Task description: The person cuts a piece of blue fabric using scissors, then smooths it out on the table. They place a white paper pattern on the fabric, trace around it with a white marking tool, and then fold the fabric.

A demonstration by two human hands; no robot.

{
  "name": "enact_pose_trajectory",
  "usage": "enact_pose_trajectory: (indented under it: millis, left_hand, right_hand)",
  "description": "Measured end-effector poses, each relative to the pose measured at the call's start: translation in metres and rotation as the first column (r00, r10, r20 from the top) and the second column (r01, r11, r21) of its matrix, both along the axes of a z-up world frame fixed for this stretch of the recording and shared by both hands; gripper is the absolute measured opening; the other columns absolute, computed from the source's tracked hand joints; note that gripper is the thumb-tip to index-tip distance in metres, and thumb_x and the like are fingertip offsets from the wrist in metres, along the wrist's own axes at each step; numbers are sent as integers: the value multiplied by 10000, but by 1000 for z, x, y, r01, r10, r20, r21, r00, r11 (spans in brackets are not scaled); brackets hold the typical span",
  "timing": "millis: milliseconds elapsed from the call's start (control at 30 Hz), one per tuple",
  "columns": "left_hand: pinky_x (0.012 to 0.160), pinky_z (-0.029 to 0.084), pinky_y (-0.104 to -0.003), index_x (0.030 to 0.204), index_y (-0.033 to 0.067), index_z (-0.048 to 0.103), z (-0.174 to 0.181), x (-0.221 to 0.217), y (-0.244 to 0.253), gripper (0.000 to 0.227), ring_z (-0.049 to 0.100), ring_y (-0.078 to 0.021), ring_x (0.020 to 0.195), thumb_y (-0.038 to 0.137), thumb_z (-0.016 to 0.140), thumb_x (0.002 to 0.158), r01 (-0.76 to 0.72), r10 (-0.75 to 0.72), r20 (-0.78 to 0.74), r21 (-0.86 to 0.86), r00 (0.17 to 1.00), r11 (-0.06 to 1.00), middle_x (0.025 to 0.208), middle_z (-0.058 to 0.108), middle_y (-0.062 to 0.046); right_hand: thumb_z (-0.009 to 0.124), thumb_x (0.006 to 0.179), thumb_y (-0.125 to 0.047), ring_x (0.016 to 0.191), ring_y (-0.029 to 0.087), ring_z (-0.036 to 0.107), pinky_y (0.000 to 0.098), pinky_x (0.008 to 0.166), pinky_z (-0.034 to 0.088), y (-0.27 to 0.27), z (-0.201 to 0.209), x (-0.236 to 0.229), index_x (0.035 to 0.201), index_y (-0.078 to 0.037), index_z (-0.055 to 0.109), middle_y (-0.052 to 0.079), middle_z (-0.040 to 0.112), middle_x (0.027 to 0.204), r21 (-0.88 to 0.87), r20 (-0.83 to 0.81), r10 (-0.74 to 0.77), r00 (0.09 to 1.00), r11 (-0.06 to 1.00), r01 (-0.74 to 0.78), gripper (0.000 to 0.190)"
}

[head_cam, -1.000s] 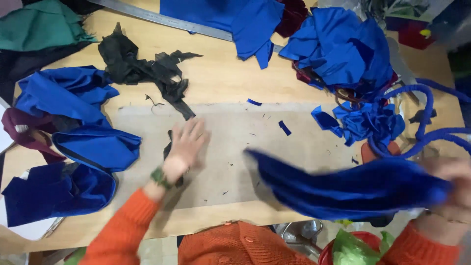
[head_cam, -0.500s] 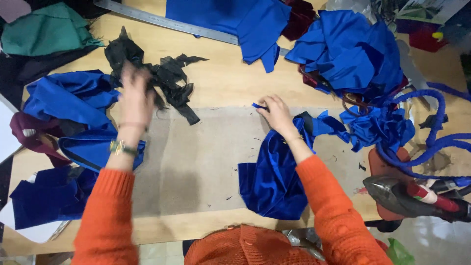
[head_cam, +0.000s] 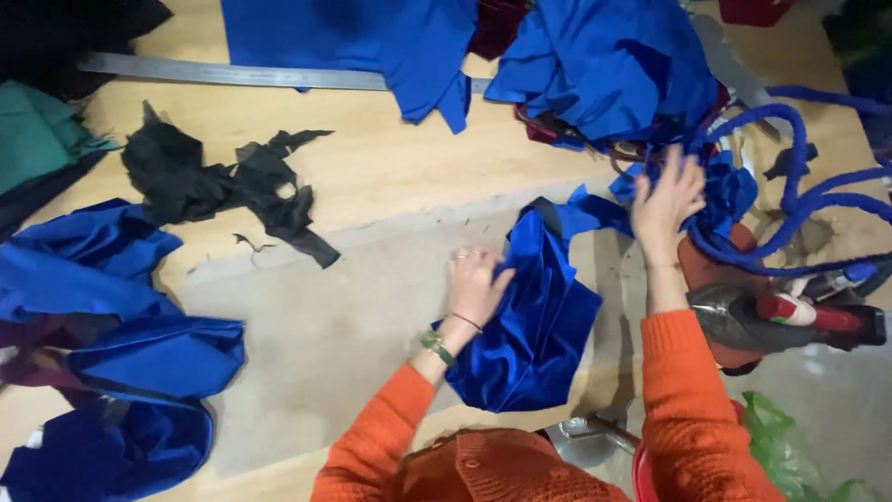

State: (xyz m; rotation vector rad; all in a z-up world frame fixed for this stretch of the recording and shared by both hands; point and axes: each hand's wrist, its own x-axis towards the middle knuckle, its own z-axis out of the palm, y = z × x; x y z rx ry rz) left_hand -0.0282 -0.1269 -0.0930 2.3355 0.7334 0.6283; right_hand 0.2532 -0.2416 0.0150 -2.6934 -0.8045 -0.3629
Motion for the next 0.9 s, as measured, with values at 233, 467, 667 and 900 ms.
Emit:
enact_pose_trajectory:
  millis: [233,467,667,900]
  left_hand:
    - [728,550,-472,1061,127,592,55,-53,-105,163,697,-363,905,208,662,939,686,-627,335,-87,703,722,954,681,-119]
    - [792,542,-418,1103,123,600,40,-102,-116,167,675,-272,795,268,627,1026,637,-640,89,69,763,768,888,701,-55]
    - [765,450,-382,992,105,713,91,-114,-95,170,643,-249,877,257,639,1013,302,-286,241,-30,927,953,973,725,-39]
    - [730,484,-357,1005,17,583,150,-116,-90,39,604,-251,791,54,582,1020,264,79,665,-399,743,878,889,625,-112]
  right_hand:
    - [714,1017,-228,1159,299,615,410,985,475,-5,-15,-66,1232,-239,726,50,701,1187,325,-173,481,860,852,-411,215]
    - [605,1001,-294,1072,255,600,400,945,470,30,-74,-106,1220,-97,611,95,645,1132,235,-488,603,631,787,-570,295]
    - [583,999,-195,1367,366,426,506,1137,280,-1,2,-92,1460,-58,498,186,487,1493,219,-252,538,804,841,-494,488]
    - [879,733,-296,1193,110,709,297,1052,513,-64,115,-182,1222,-150,756,-15,802,1259,184,-920,367,139,715,-674,525]
